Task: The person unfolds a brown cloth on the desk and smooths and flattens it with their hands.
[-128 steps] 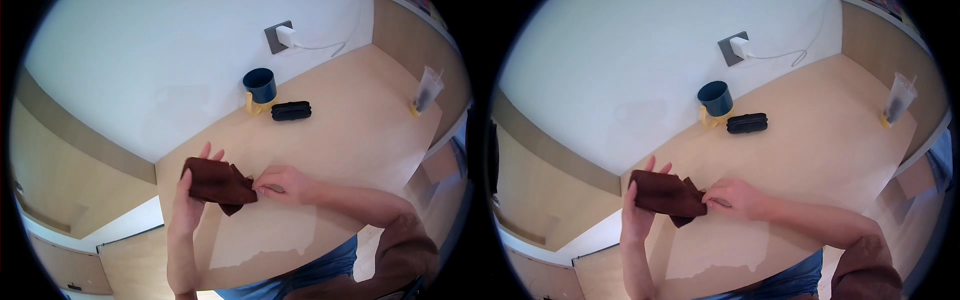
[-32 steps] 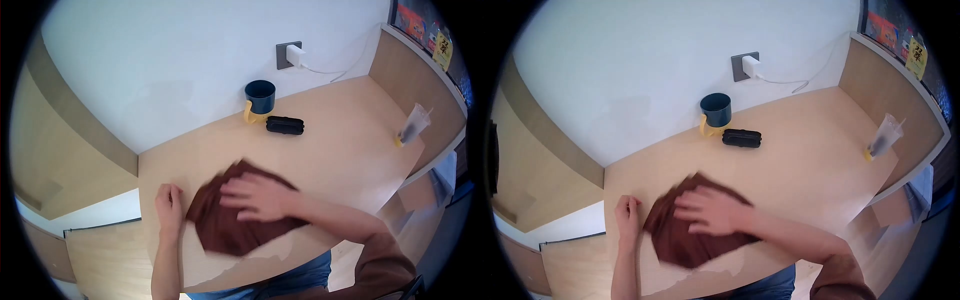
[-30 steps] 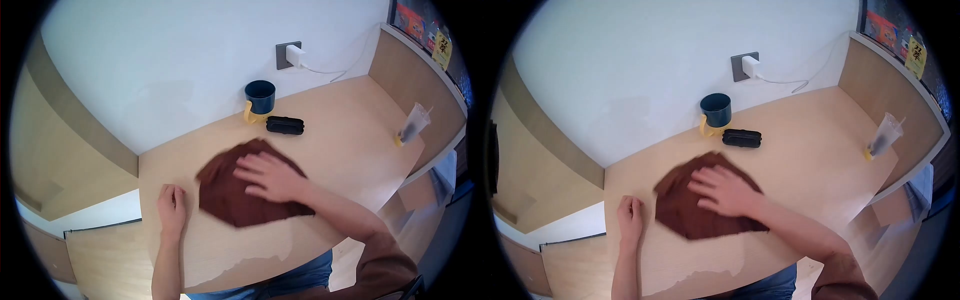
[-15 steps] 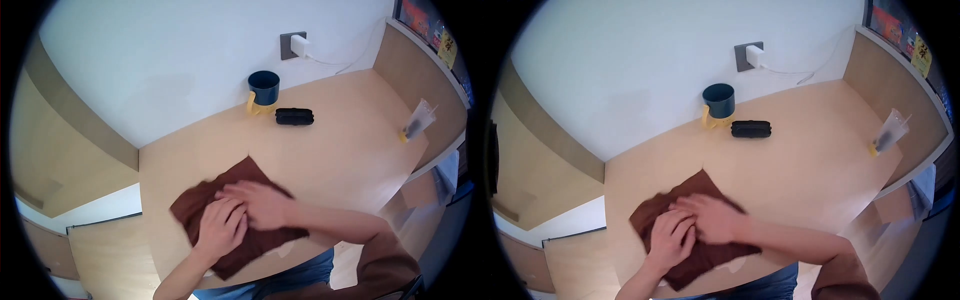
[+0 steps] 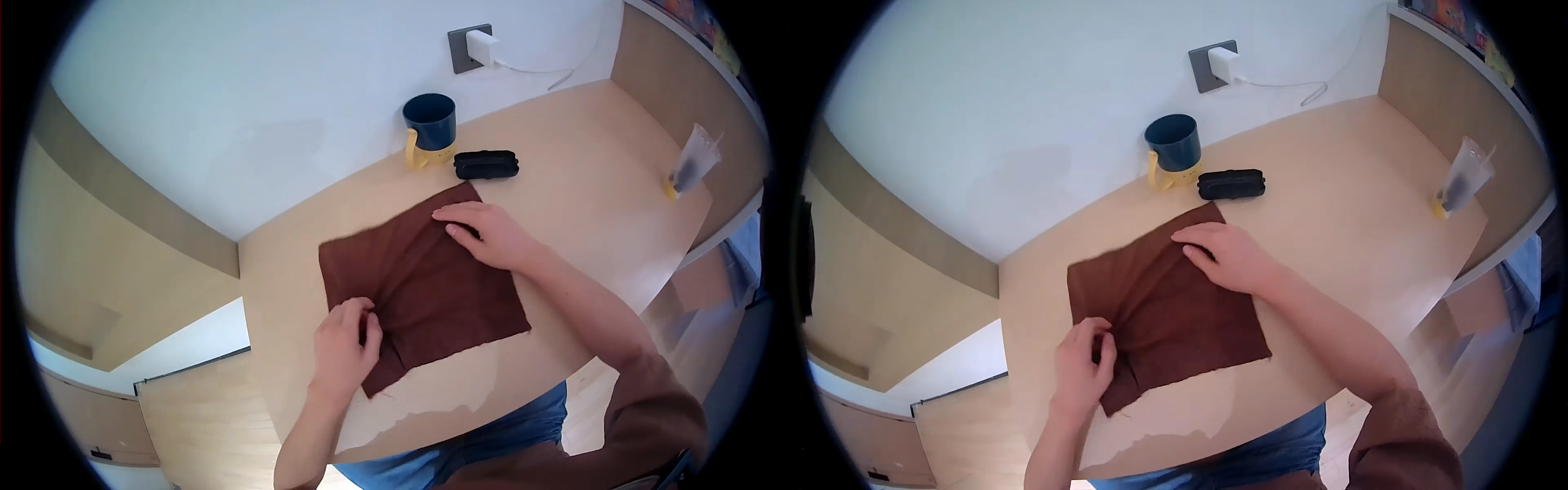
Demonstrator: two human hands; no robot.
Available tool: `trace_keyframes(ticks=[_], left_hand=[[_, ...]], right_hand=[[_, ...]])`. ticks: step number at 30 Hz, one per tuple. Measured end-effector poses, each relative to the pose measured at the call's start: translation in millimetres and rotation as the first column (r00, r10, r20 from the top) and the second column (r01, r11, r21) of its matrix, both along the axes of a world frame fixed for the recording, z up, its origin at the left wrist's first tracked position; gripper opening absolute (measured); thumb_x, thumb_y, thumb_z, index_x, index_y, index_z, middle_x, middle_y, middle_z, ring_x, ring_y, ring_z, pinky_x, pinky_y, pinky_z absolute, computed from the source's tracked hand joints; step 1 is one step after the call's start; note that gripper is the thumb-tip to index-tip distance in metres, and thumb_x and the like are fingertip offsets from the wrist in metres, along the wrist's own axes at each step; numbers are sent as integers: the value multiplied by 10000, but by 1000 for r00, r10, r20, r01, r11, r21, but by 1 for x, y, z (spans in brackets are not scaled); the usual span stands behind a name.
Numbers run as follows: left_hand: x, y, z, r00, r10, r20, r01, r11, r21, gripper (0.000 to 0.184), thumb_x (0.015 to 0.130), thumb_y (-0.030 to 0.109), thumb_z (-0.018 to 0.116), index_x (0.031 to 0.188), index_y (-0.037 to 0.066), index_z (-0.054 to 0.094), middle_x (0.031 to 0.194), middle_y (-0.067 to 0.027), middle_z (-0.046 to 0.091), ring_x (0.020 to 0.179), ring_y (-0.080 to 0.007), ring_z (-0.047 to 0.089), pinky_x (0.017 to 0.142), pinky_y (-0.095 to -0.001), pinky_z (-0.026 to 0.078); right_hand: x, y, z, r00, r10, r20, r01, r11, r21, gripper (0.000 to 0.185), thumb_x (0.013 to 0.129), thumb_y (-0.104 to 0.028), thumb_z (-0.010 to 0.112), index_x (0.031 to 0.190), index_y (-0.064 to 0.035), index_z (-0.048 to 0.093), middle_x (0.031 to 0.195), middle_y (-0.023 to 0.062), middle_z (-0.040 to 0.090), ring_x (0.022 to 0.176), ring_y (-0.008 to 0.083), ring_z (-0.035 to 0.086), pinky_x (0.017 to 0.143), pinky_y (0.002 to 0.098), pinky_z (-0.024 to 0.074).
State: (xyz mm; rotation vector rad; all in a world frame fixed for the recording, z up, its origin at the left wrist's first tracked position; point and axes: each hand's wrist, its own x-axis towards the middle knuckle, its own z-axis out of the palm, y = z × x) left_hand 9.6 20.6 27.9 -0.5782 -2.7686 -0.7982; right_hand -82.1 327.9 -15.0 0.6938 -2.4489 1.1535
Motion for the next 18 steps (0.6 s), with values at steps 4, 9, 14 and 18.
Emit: trace_keyframes(ticks=[4, 9, 14, 18], left_hand=[[-5, -19, -12, 996, 19, -83, -42, 960, -277, 161, 1001, 191, 731, 902, 88, 657, 627, -93, 658, 539, -328, 648, 544, -458, 528], [2, -6, 5, 998, -21, -57, 3, 957, -292, 163, 953, 213, 803, 955, 71, 722, 814, -91, 717, 779, -316, 722, 708, -440, 573], [-1, 9, -11, 945, -328, -13, 324, 939, -116, 391, 953, 192, 798, 1323, 80, 740, 1439, -157, 650, 1365, -387, 612, 1133, -470, 518], [-18, 0, -8, 958, -240, 158, 254, 964, -81, 655, 957, 259, 818, 1560, 118, 604, 1682, -181, 474, 1586, -385, 408, 1312, -490, 341]], right_hand=[[6, -4, 11, 997, -2, 82, 13, 991, -136, 211, 1041, -103, 666, 1204, -26, 775, 1071, 186, 790, 957, 354, 752, 874, 413, 592], [1, -9, 0, 996, -21, 85, 45, 959, -280, 174, 1027, -81, 678, 1155, -25, 781, 997, 163, 777, 795, 278, 717, 745, 363, 575], [4, -12, 1, 989, -4, 147, 48, 954, -295, 155, 1018, -79, 685, 1127, -24, 780, 990, 151, 783, 781, 263, 717, 729, 350, 576], [6, -14, 2, 991, -9, 130, 49, 951, -307, 152, 1018, -77, 678, 1116, -28, 783, 993, 139, 794, 786, 249, 723, 737, 342, 582]])
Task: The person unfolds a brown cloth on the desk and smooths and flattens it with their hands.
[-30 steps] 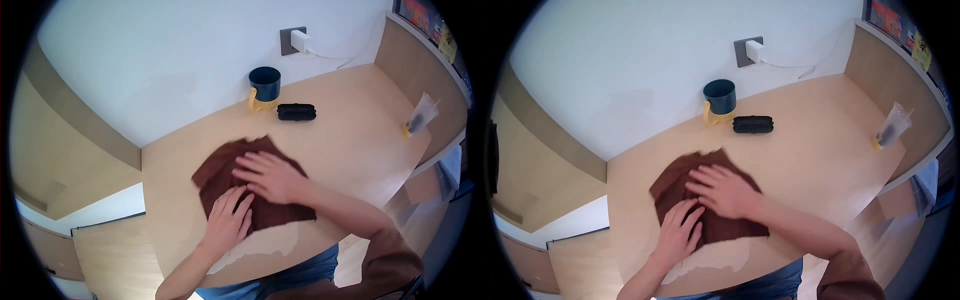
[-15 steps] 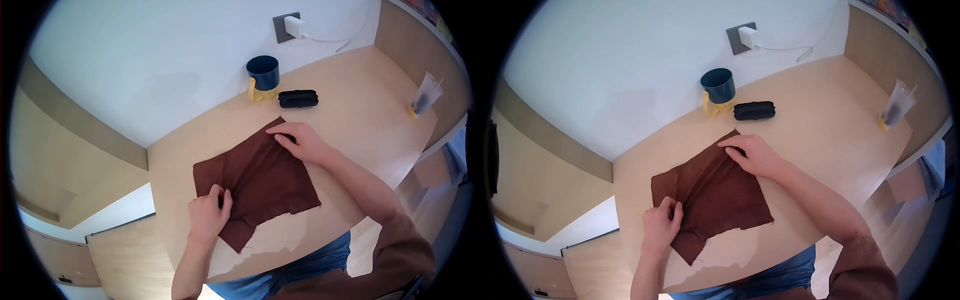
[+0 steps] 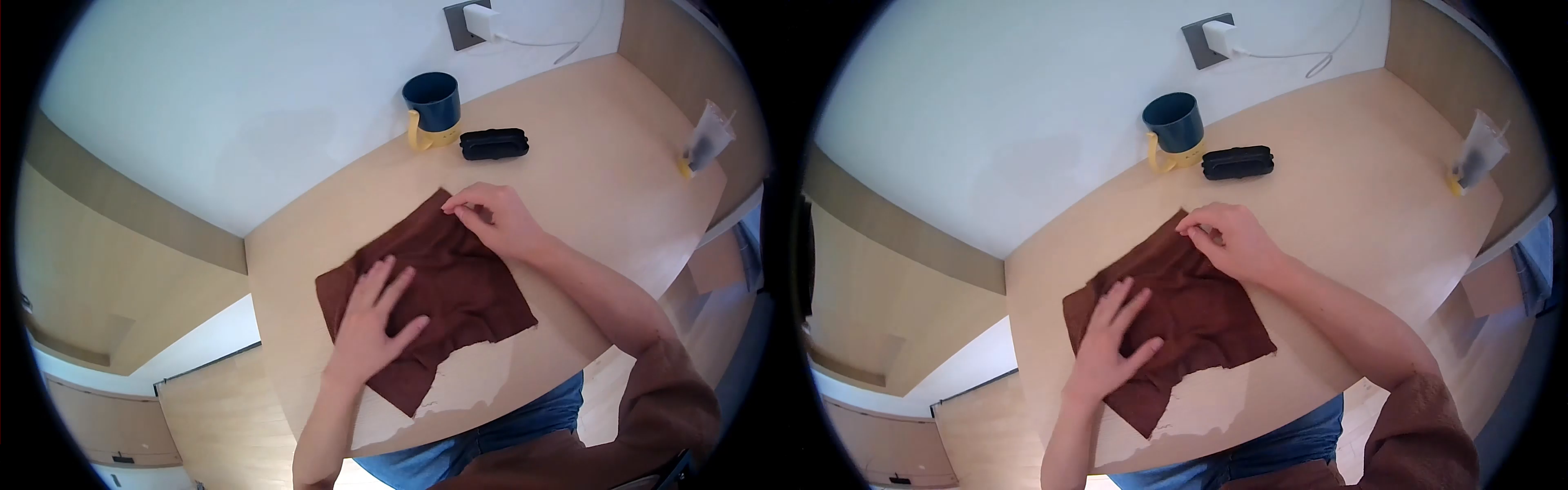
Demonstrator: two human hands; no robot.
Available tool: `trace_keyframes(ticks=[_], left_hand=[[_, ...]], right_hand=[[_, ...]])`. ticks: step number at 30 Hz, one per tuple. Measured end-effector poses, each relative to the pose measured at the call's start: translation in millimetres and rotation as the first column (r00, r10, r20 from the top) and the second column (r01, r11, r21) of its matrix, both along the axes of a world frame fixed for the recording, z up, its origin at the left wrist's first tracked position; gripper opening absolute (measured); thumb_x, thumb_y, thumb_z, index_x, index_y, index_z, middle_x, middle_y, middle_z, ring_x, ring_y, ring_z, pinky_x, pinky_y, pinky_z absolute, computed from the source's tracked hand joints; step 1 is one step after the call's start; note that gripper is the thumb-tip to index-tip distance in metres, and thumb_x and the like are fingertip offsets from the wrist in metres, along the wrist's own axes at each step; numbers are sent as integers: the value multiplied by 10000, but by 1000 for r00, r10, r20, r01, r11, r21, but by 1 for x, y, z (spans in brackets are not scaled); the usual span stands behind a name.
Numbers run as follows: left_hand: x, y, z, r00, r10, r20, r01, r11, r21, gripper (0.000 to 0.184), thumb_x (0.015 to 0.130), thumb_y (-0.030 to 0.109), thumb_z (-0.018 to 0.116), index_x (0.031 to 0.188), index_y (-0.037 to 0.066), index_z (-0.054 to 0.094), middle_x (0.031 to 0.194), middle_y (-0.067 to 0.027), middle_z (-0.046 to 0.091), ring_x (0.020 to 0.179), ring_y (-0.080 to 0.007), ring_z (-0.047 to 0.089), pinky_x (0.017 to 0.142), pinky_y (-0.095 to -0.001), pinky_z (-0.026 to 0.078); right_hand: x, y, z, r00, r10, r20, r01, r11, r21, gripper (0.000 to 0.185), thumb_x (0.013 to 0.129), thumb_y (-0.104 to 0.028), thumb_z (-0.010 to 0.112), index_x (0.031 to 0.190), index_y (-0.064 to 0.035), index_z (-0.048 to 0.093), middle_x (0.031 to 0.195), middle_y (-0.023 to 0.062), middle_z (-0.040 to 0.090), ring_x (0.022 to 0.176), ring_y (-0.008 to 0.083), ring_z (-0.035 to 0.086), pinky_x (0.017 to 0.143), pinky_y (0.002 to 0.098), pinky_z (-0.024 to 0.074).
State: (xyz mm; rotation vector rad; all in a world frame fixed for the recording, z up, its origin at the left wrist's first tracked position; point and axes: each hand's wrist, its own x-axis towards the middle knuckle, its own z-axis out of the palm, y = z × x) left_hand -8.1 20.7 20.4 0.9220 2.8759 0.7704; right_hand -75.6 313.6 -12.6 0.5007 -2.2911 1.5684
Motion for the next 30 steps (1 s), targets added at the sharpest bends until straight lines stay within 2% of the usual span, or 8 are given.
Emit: trace_keyframes(ticks=[2, 8, 11, 15, 18, 21, 24, 30], left_hand=[[-17, -22, -5, 995, 97, 29, -98, 995, 23, 775, 943, 304, 843, 1623, 103, 531, 1731, -189, 417, 1621, -375, 351, 1342, -479, 268], [-53, -110, -27, 836, 529, -147, -539, 841, -37, 636, 1116, 410, 607, 1619, 34, 508, 1706, -290, 400, 1582, -461, 371, 1306, -513, 307], [-48, -106, -16, 761, 633, -142, -646, 717, -263, 675, 1124, 448, 571, 1641, 26, 472, 1688, -361, 374, 1567, -540, 351, 1301, -545, 311], [-27, -53, -38, 905, 317, -283, -392, 880, -269, 728, 1079, 336, 592, 1702, 43, 354, 1705, -390, 308, 1583, -567, 303, 1312, -610, 250], [7, 8, -23, 986, 24, -165, -65, 966, -251, 839, 1000, 371, 688, 1702, 56, 354, 1719, -383, 266, 1607, -563, 253, 1309, -663, 210], [39, 42, -11, 974, -210, -82, 197, 970, -139, 828, 1002, 470, 690, 1700, 125, 409, 1757, -309, 271, 1634, -508, 236, 1335, -613, 175], [34, 38, -7, 971, -228, -74, 211, 960, -181, 828, 996, 543, 693, 1690, 166, 447, 1773, -238, 295, 1646, -456, 248, 1339, -601, 175], [-26, -24, -21, 973, 191, -132, -215, 956, -200, 719, 1092, 524, 578, 1708, 190, 419, 1785, -162, 330, 1663, -393, 253, 1348, -570, 158]], right_hand=[[3, -1, 5, 999, -14, 36, 13, 1000, 7, 153, 1019, -75, 672, 1114, -29, 784, 998, 135, 799, 788, 237, 726, 739, 337, 584], [2, 0, 8, 997, -8, 77, 8, 1000, 12, 162, 1017, -63, 657, 1119, -32, 779, 973, 109, 804, 765, 200, 714, 725, 321, 573], [4, 0, 4, 993, 29, 112, -30, 1000, 8, 167, 1010, -47, 645, 1113, -29, 775, 940, 94, 802, 759, 195, 711, 715, 316, 567], [6, -8, 0, 992, 81, 96, -83, 997, 8, 186, 1003, -17, 617, 1107, -23, 771, 930, 95, 799, 774, 199, 719, 719, 318, 568], [6, -9, 0, 994, 100, 49, -100, 995, 10, 205, 999, 7, 599, 1109, -21, 770, 946, 110, 798, 802, 209, 734, 739, 322, 576], [6, -8, -3, 999, 51, 2, -51, 996, -73, 227, 1002, 38, 579, 1113, -17, 769, 956, 126, 793, 871, 216, 762, 784, 322, 587], [4, -2, 1, 993, -67, -92, 55, 990, -130, 223, 1025, 38, 563, 1109, -3, 765, 931, 109, 784, 901, 180, 765, 788, 308, 586], [-3, 8, -6, 991, -89, 95, 109, 967, -229, 229, 1041, 13, 542, 1087, -7, 765, 905, 68, 772, 882, 111, 730, 748, 273, 557]])
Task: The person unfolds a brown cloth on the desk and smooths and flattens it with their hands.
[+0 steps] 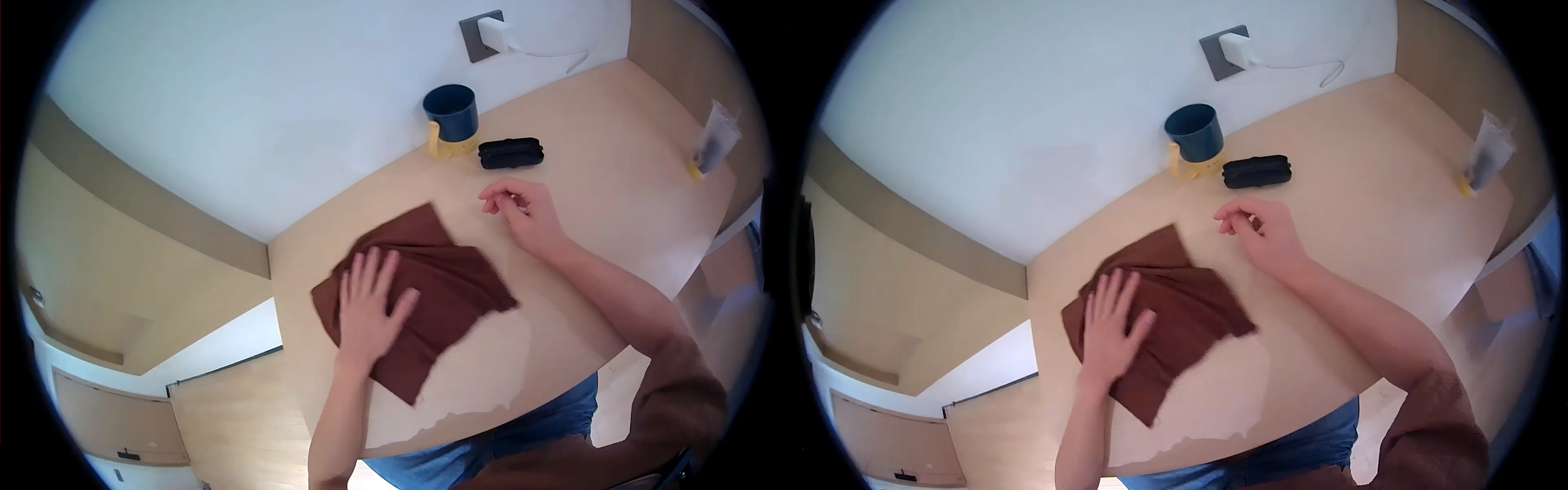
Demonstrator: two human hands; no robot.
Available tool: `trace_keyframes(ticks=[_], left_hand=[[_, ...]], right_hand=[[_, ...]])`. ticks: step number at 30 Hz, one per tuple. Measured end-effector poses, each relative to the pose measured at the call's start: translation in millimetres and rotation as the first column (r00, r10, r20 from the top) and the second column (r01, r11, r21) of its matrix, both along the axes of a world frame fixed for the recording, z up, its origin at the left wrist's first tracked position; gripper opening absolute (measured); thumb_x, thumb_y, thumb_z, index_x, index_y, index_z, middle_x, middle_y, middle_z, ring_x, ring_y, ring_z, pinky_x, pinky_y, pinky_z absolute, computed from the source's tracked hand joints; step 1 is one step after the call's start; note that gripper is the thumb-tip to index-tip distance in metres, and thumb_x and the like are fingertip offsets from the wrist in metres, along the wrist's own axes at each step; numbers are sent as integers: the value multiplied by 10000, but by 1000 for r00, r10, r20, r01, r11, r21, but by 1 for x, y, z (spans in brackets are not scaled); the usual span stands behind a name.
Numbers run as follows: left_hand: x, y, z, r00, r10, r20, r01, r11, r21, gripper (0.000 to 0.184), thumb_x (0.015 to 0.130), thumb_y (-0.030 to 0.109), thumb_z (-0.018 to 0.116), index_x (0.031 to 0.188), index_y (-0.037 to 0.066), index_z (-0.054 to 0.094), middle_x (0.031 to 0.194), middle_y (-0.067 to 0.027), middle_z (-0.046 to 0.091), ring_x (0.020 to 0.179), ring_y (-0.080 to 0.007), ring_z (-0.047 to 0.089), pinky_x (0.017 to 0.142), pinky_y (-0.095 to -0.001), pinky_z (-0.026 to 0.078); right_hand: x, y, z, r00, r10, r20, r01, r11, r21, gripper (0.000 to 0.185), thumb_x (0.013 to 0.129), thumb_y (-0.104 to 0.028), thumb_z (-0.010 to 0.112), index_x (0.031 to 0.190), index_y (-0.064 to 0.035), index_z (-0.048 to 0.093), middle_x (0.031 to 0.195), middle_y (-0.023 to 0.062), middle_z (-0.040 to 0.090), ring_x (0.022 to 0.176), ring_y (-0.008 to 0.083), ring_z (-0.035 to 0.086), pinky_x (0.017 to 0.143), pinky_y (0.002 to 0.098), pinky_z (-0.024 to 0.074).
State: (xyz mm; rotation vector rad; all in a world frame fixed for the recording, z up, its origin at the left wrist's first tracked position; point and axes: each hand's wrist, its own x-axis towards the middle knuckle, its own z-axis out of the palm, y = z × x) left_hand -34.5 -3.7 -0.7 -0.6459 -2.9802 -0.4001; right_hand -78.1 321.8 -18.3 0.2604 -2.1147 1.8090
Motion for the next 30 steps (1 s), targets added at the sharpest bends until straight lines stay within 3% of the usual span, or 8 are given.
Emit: trace_keyframes(ticks=[4, 7, 10, 13, 16, 21, 26, 30], left_hand=[[-31, -46, -21, 910, 413, -36, -414, 909, -33, 680, 1160, 526, 406, 1738, 174, 340, 1800, -190, 278, 1671, -408, 213, 1342, -594, 145], [-16, -17, -28, 881, 467, -79, -474, 869, -143, 728, 1155, 532, 421, 1748, 129, 290, 1794, -257, 238, 1663, -466, 187, 1331, -634, 135], [25, 36, -21, 976, 191, -104, -204, 970, -135, 731, 1111, 370, 516, 1725, 41, 294, 1774, -317, 214, 1648, -531, 158, 1317, -677, 121], [59, 71, -10, 990, -126, -62, 118, 986, -119, 776, 1064, 403, 589, 1713, 58, 338, 1768, -307, 233, 1646, -520, 174, 1320, -665, 127], [58, 68, 4, 974, -227, 8, 227, 974, -14, 757, 1054, 444, 613, 1698, 108, 400, 1761, -258, 302, 1647, -463, 233, 1328, -628, 153], [-3, 5, -15, 966, 250, -67, -250, 968, 18, 749, 1087, 543, 578, 1703, 151, 409, 1767, -178, 355, 1637, -383, 310, 1333, -591, 194], [-39, -67, -26, 736, 670, -97, -675, 737, -33, 776, 1121, 602, 420, 1713, 102, 372, 1772, -216, 334, 1649, -416, 275, 1315, -638, 194], [-23, -29, -37, 827, 541, -151, -555, 829, -67, 793, 1130, 563, 439, 1701, 20, 352, 1759, -288, 309, 1638, -490, 255, 1297, -701, 171]], right_hand=[[8, -3, 13, 997, 35, 65, -37, 998, 41, 227, 1027, 16, 537, 1069, -3, 760, 884, 59, 760, 841, 98, 699, 727, 267, 547], [12, -12, 9, 994, 86, 65, -88, 996, 25, 228, 1022, 20, 535, 1064, 0, 758, 876, 62, 757, 831, 99, 692, 724, 261, 546], [13, -16, 11, 995, 92, 46, -95, 993, 67, 225, 1016, 24, 541, 1064, 4, 760, 874, 74, 768, 808, 113, 706, 705, 265, 553], [15, -14, 8, 997, 79, 14, -80, 992, 102, 223, 1007, 30, 549, 1063, 5, 764, 872, 83, 779, 786, 133, 725, 680, 281, 564], [17, -13, 14, 998, 63, 9, -63, 996, 60, 212, 1000, 33, 563, 1055, 6, 766, 866, 87, 781, 791, 147, 744, 670, 297, 577], [13, -9, 7, 998, 58, 33, -59, 998, 30, 215, 994, 33, 559, 1036, 8, 768, 846, 86, 774, 759, 139, 721, 651, 278, 548], [15, -11, 8, 993, 107, 41, -110, 990, 83, 210, 983, 27, 560, 1015, 9, 767, 826, 83, 768, 729, 127, 701, 639, 265, 526], [20, -18, 11, 988, 148, 32, -151, 982, 117, 199, 982, 21, 569, 1009, 12, 766, 816, 92, 771, 725, 124, 711, 645, 270, 539]])
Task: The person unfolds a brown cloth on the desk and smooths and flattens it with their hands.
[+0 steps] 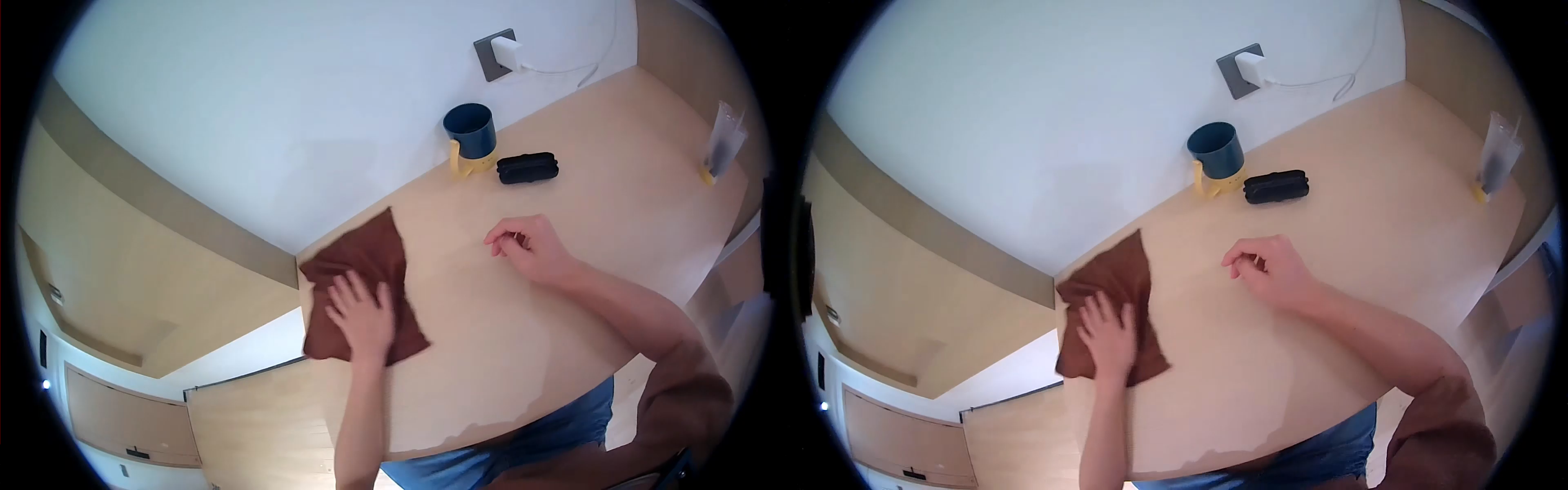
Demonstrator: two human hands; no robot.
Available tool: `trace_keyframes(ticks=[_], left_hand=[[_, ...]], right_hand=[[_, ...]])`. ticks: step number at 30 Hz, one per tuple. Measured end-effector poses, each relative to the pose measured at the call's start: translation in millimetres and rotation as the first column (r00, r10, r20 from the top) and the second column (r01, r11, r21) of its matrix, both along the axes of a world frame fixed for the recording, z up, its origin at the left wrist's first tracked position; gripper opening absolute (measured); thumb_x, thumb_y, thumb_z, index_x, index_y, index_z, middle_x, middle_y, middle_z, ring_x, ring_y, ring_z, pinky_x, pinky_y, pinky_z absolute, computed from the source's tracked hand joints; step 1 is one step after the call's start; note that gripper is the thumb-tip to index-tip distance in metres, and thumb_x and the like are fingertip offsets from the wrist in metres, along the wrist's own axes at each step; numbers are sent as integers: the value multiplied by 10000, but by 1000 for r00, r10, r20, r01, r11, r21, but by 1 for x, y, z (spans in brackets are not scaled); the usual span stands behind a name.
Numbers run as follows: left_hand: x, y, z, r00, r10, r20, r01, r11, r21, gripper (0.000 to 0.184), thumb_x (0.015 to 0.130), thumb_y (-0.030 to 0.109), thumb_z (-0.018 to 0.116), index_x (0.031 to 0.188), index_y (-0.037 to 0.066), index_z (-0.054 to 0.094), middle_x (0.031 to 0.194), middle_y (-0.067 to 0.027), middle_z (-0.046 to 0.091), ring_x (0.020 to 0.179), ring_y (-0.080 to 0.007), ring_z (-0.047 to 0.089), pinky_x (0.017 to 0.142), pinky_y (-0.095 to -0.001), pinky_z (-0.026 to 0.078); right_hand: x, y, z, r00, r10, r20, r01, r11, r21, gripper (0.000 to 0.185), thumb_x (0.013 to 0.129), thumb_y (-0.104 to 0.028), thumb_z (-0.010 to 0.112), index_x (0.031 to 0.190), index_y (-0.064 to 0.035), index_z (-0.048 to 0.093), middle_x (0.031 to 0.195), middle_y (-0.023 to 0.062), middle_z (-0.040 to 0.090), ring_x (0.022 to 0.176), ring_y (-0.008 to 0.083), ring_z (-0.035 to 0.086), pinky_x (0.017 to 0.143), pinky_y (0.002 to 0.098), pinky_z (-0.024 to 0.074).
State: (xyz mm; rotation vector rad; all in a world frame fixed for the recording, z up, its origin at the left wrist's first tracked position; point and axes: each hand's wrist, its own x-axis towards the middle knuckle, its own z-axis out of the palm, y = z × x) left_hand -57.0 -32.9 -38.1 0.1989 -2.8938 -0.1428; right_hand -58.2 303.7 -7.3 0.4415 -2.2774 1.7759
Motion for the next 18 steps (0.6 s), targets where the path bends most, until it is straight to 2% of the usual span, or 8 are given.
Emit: trace_keyframes(ticks=[2, 3, 6, 7, 9, 13, 16, 18], left_hand=[[24, 38, -4, 969, -246, -17, 244, 967, -79, 779, 1125, 516, 474, 1694, -2, 355, 1759, -287, 309, 1640, -483, 252, 1301, -695, 164], [41, 61, 9, 939, -338, 63, 342, 937, -72, 776, 1138, 498, 465, 1715, 7, 299, 1789, -254, 251, 1660, -461, 201, 1317, -669, 138], [73, 100, 28, 776, -627, 76, 627, 779, 26, 765, 1111, 468, 514, 1699, 10, 340, 1780, -251, 266, 1661, -449, 202, 1324, -656, 120], [76, 104, 31, 707, -704, 75, 701, 711, 64, 762, 1105, 466, 525, 1700, 24, 348, 1779, -242, 274, 1662, -437, 207, 1326, -651, 121], [60, 93, 36, 701, -713, 13, 701, 693, 169, 731, 1072, 513, 600, 1669, 115, 460, 1737, -188, 400, 1629, -390, 326, 1326, -599, 207], [-4, 28, 9, 951, -298, -85, 305, 949, 78, 745, 1087, 580, 556, 1666, 120, 465, 1726, -162, 435, 1614, -379, 360, 1306, -595, 268], [-32, -46, 4, 996, 70, -62, -65, 995, 75, 762, 1107, 609, 489, 1673, 101, 447, 1743, -170, 406, 1623, -380, 339, 1314, -596, 248], [-32, -71, -1, 974, 225, -32, -224, 974, 33, 783, 1117, 621, 439, 1682, 80, 422, 1757, -184, 377, 1629, -391, 323, 1320, -597, 225]], right_hand=[[0, -2, 1, 1000, 0, -7, 0, 1000, 11, 195, 984, 18, 574, 1012, 12, 767, 818, 95, 775, 725, 127, 718, 653, 274, 550], [-1, -2, -2, 1000, -4, -11, 4, 1000, 8, 194, 986, 17, 577, 1015, 12, 769, 821, 94, 778, 727, 128, 722, 657, 276, 555], [-2, 1, -3, 998, -28, -55, 28, 1000, 0, 192, 989, 16, 584, 1024, 13, 772, 824, 92, 783, 729, 133, 729, 669, 281, 567], [-1, 3, -2, 997, -36, -75, 36, 999, -4, 191, 990, 16, 586, 1026, 14, 773, 824, 91, 784, 730, 135, 730, 672, 283, 570], [0, 7, 0, 997, -42, -68, 42, 999, -2, 197, 988, 24, 585, 1032, 17, 777, 837, 89, 787, 738, 131, 730, 667, 276, 562], [-5, 9, -4, 999, -47, -11, 47, 998, -50, 207, 981, 30, 573, 1025, 16, 775, 831, 71, 773, 729, 111, 697, 657, 266, 541], [0, 6, 2, 999, -43, 2, 43, 999, -20, 218, 982, 28, 556, 1016, 9, 771, 818, 64, 764, 725, 106, 684, 657, 266, 534], [2, 6, 3, 999, -42, -8, 42, 999, 9, 217, 983, 27, 556, 1014, 8, 770, 818, 71, 766, 726, 110, 689, 658, 265, 535]])
